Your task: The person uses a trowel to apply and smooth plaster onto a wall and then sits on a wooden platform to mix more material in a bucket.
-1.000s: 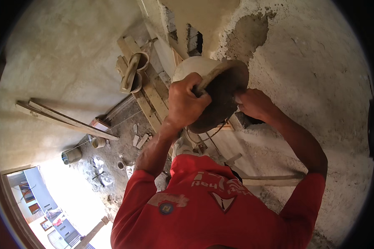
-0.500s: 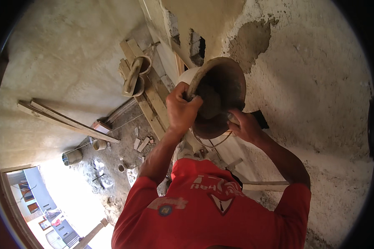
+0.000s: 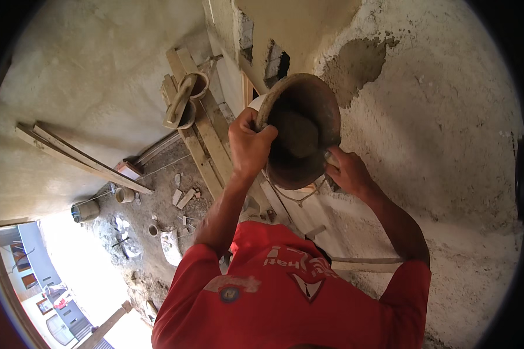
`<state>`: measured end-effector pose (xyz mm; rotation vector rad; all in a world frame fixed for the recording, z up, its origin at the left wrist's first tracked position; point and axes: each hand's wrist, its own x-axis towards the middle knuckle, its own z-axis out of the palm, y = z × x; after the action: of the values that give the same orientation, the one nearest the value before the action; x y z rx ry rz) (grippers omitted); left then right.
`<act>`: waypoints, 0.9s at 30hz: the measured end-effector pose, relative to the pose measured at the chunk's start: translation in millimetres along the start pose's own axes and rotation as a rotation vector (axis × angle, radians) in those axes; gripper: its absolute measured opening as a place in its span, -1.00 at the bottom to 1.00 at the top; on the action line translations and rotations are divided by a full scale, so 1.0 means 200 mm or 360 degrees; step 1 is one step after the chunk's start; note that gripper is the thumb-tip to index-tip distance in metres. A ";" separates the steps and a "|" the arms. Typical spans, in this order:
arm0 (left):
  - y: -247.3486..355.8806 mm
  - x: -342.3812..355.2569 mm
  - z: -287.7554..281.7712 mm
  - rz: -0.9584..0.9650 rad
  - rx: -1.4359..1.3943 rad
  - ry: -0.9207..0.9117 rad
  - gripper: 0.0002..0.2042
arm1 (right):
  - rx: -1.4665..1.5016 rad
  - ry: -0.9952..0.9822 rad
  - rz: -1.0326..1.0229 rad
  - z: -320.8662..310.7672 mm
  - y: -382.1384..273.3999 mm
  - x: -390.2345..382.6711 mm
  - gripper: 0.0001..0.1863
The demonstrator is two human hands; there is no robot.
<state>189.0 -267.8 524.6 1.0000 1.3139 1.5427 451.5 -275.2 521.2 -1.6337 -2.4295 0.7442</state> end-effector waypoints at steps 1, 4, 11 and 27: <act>-0.02 0.01 -0.02 -0.0004 -0.0030 0.0036 -0.91 | 0.0029 -0.0048 0.0055 -0.01 -0.01 -0.01 -0.57; -0.05 0.00 -0.08 -0.0043 -0.0128 0.0165 -0.91 | 0.0040 -0.0036 0.0010 -0.02 -0.02 -0.03 -0.58; -0.34 0.00 -0.31 -0.0065 -0.0051 0.0512 -0.93 | 0.0302 -0.0211 0.0042 -0.12 -0.18 -0.07 -0.57; -0.61 -0.24 -0.76 -0.0144 0.0414 0.0787 -0.85 | -0.0074 0.0693 0.0866 -0.86 0.13 -0.28 -0.34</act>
<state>73.9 -349.9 382.7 0.7189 1.9150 1.6376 558.6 -261.8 668.4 -2.2268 -1.7327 0.3270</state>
